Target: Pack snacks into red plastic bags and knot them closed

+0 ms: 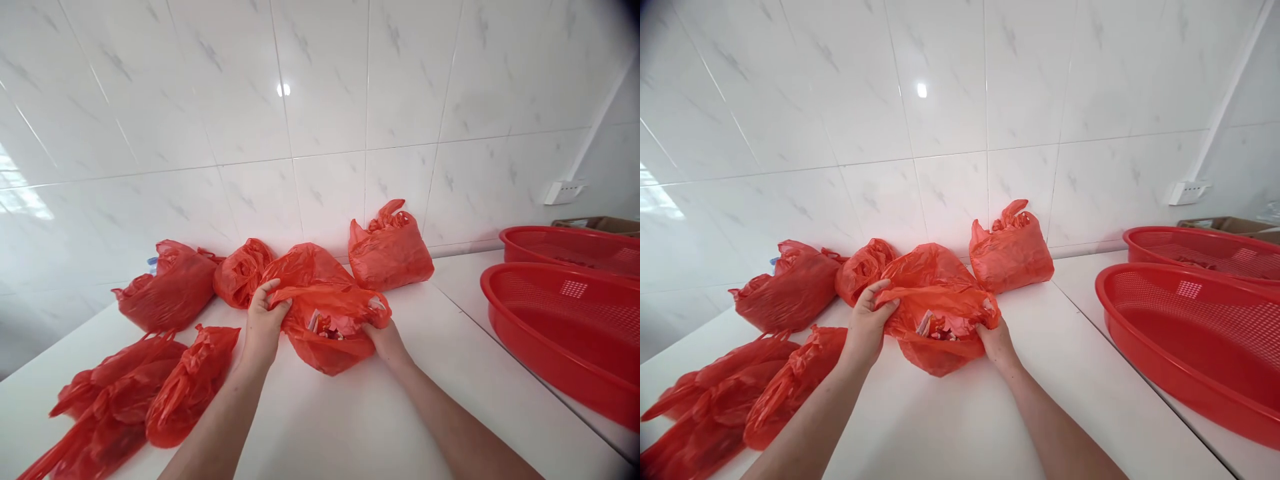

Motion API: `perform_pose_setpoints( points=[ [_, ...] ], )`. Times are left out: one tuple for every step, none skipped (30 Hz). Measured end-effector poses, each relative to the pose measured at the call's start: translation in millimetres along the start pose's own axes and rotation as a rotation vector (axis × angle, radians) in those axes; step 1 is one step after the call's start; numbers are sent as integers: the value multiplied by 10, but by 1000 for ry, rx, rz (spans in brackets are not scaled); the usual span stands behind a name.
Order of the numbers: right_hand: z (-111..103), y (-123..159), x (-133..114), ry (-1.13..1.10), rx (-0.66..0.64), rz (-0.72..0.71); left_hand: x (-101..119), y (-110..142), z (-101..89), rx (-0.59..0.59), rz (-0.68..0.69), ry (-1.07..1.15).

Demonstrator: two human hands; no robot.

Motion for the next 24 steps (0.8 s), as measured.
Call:
perform_pose_setpoints(
  points=[
    [-22, 3, -15, -24, 2, -12, 97, -32, 42, -7, 28, -11],
    [-46, 5, -22, -50, 16, -11, 180, -53, 78, -7, 41, -28],
    [-73, 5, -18, -75, 42, 5, 248, -65, 107, -7, 36, -49],
    [-99, 5, -5, -97, 75, 31, 299, -70, 128, -9, 19, -72],
    [-124, 5, 12, -114, 113, 56, 336, -69, 141, -10, -1, -94],
    [-147, 4, 30, -127, 151, 72, 360, -65, 145, -13, -21, -112],
    [-167, 3, 45, -136, 183, 83, 374, -60, 138, -17, -35, -125],
    [-183, 3, 56, -143, 205, 89, 379, -54, 121, -19, -40, -131],
    [-197, 4, 59, -150, 219, 92, 379, -49, 94, -16, -37, -127],
    [-210, 7, 55, -157, 232, 95, 373, -45, 57, -9, -32, -114],
    [-223, 12, 43, -166, 242, 98, 363, -41, 13, 1, -28, -95],
    [-238, 19, 23, -177, 253, 96, 351, -36, -37, 14, -22, -74],
    [-254, 28, -4, -192, 263, 87, 337, -30, -91, 35, -11, -52],
    [-271, 37, -35, -212, 270, 74, 324, -20, -145, 57, 0, -30],
    [-289, 46, -67, -237, 271, 60, 309, -6, -198, 77, 11, -7],
    [-308, 55, -98, -264, 262, 50, 293, 11, -247, 86, 22, 15],
    [-327, 62, -126, -286, 244, 46, 274, 33, -290, 81, 29, 37],
    [-343, 66, -148, -318, 206, 48, 250, 59, -326, 60, 27, 54],
    [-356, 68, -164, -367, 143, 55, 218, 88, -357, 29, 18, 64],
    [-365, 68, -173, -431, 58, 61, 178, 120, -384, -3, 6, 64],
    [-373, 66, -176, -503, -42, 62, 128, 152, -408, -35, -5, 54],
    [-383, 63, -173, -576, -142, 55, 70, 184, -431, -57, -8, 39],
    [-397, 59, -163, -641, -229, 40, 6, 214, -454, -66, 1, 22],
    [-417, 51, -145, -684, -284, 19, -64, 242, -475, -66, 20, 9]
  ],
)
Point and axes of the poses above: each hand's wrist, its own y-axis away from the middle knuckle, its own z-axis out of the palm, x = y × z, the point moved 2 cm from there along -y, towards the middle knuckle, and after that the axes turned 12 degrees about -x, right-handed, at the moved point
